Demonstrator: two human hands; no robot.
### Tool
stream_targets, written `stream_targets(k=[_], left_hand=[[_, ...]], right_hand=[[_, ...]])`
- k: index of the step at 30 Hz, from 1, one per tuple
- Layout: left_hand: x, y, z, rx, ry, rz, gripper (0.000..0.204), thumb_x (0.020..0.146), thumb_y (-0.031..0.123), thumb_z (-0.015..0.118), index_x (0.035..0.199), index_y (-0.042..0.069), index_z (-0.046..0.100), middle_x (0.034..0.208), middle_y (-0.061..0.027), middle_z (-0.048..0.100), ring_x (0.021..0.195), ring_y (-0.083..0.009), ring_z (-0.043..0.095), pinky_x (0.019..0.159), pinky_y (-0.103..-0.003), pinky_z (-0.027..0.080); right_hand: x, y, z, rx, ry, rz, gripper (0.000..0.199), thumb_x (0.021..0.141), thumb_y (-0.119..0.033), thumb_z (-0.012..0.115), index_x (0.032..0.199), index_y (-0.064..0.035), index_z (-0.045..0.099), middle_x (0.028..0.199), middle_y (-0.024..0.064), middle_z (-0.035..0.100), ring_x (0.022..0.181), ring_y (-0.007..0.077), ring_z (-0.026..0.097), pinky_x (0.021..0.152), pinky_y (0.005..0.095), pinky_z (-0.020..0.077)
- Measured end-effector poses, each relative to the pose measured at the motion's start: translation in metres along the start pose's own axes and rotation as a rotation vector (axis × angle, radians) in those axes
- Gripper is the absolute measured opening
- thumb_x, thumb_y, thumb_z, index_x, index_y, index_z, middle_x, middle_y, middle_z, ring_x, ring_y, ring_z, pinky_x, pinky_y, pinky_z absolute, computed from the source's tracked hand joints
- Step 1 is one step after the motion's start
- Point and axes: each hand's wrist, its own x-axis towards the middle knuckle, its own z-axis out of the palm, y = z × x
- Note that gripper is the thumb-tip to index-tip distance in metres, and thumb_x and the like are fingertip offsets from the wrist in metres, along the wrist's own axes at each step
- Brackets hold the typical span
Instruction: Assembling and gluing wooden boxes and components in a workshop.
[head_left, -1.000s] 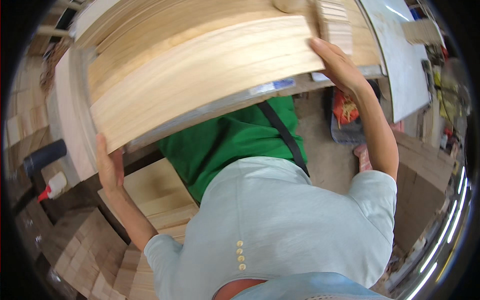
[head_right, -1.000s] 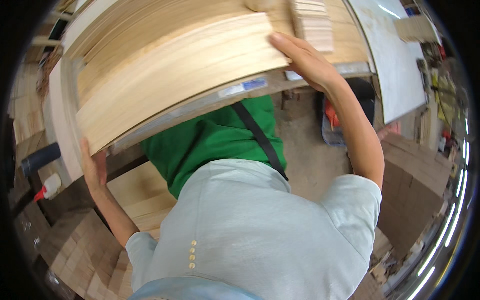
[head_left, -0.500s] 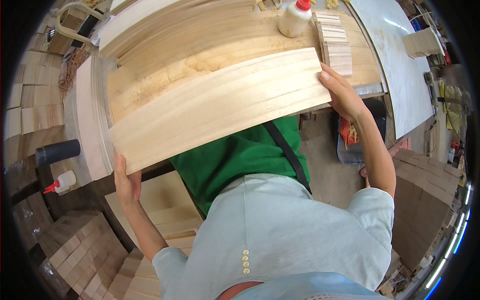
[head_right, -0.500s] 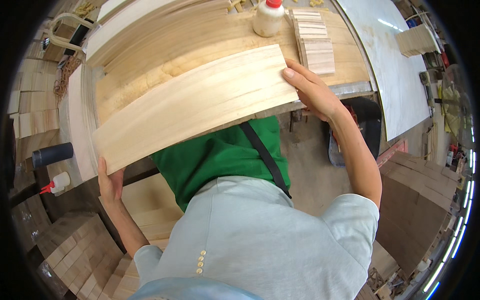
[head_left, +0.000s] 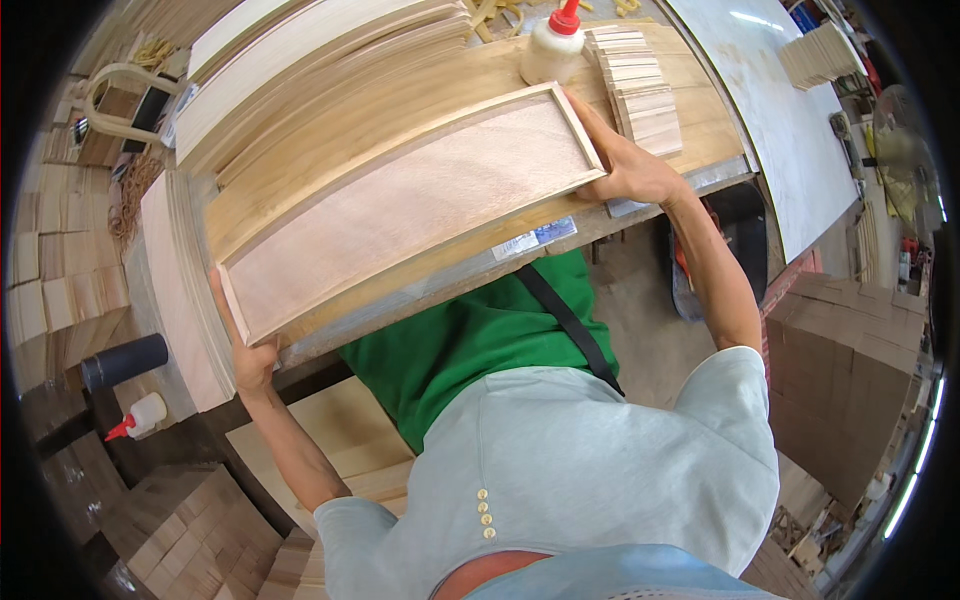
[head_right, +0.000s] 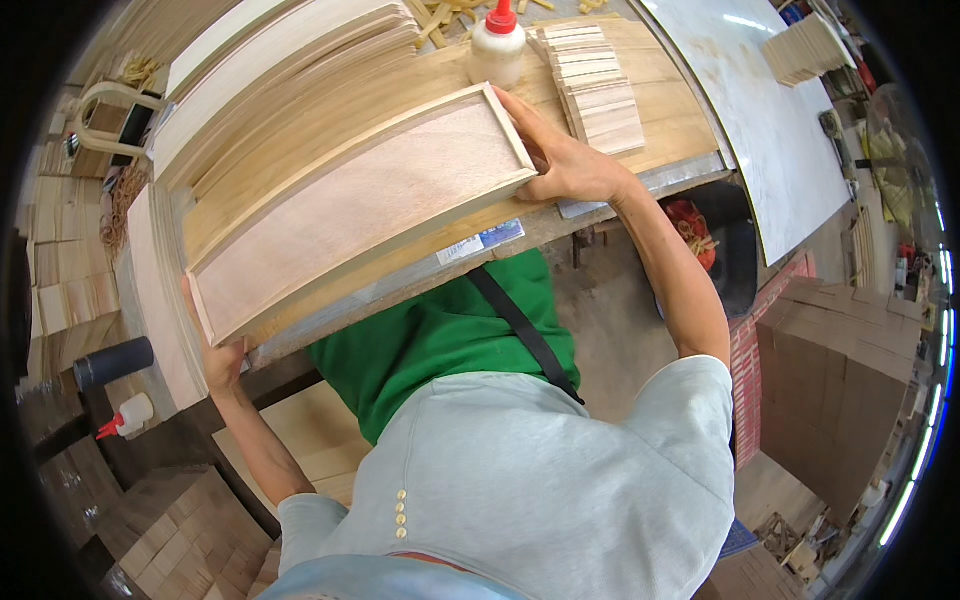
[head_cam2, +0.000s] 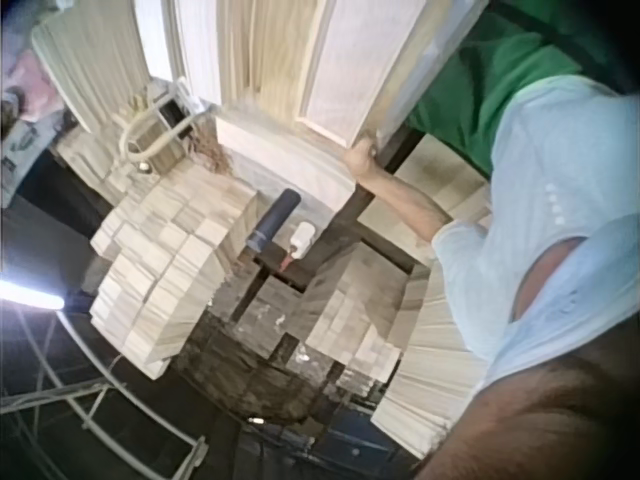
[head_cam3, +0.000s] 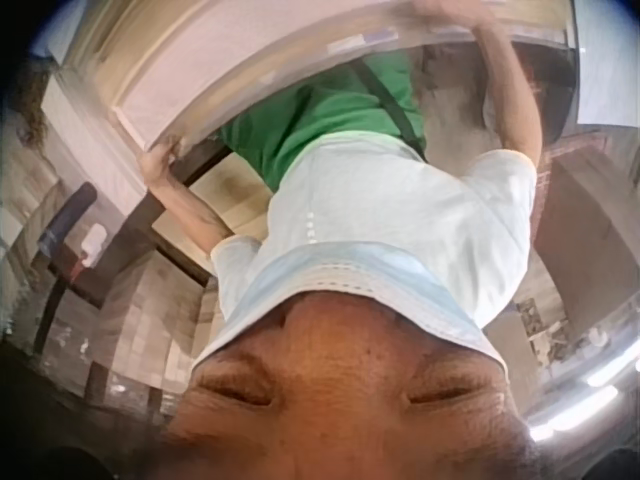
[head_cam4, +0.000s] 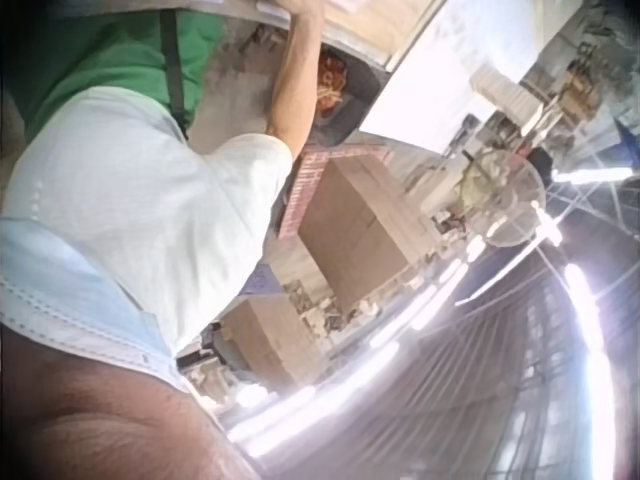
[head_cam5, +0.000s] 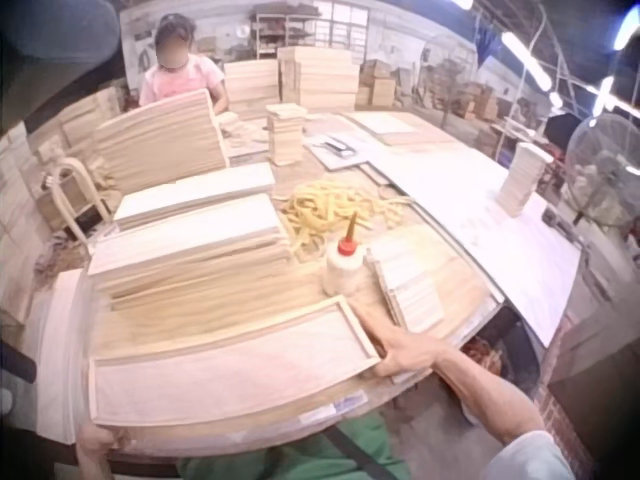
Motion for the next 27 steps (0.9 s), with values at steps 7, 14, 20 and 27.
stream_targets(k=[7,14,20,27], left_hand=[[-0.006,-0.011,0.006,-0.275,0.120,-0.013,0.078,0.092,0.043,0.053,0.152,0.021,0.009,0.155,-0.0069,0.018,0.141,-0.0282,0.018,0.114,-0.049,0.016],[-0.002,-0.001,0.013,-0.107,0.127,0.095,0.086,0.090,0.053,0.053,0.151,0.009,0.010,0.154,-0.0129,0.019,0.140,-0.0282,0.022,0.114,-0.044,0.018],[-0.001,0.008,0.006,-0.098,0.188,0.065,0.094,0.086,0.066,0.048,0.149,0.005,0.015,0.151,-0.0175,0.023,0.137,-0.0289,0.028,0.113,-0.043,0.022],[-0.019,0.007,-0.007,-0.001,0.373,0.079,0.076,0.094,0.055,0.043,0.146,0.002,0.023,0.148,-0.0207,0.030,0.136,-0.0301,0.032,0.112,-0.043,0.025]], right_hand=[[0.000,0.006,-0.001,-0.097,0.017,-0.064,0.112,0.062,-0.006,0.067,0.152,-0.0176,0.002,0.153,0.0107,0.015,0.138,0.0250,0.023,0.111,0.0350,0.0260],[-0.019,-0.012,-0.027,0.022,0.048,-0.037,0.084,0.076,0.000,0.062,0.149,-0.0121,0.022,0.147,0.0112,0.033,0.132,0.0218,0.037,0.109,0.0355,0.0335],[0.048,0.016,-0.132,-0.534,0.712,0.009,0.031,0.089,-0.021,0.059,0.115,-0.0040,0.065,0.102,0.0134,0.069,0.093,0.0233,0.066,0.082,0.0322,0.0506],[0.173,0.081,-0.188,-1.104,0.418,0.381,0.029,0.082,-0.011,0.054,0.107,-0.0004,0.066,0.100,0.0215,0.067,0.094,0.0352,0.065,0.081,0.0427,0.0518]])
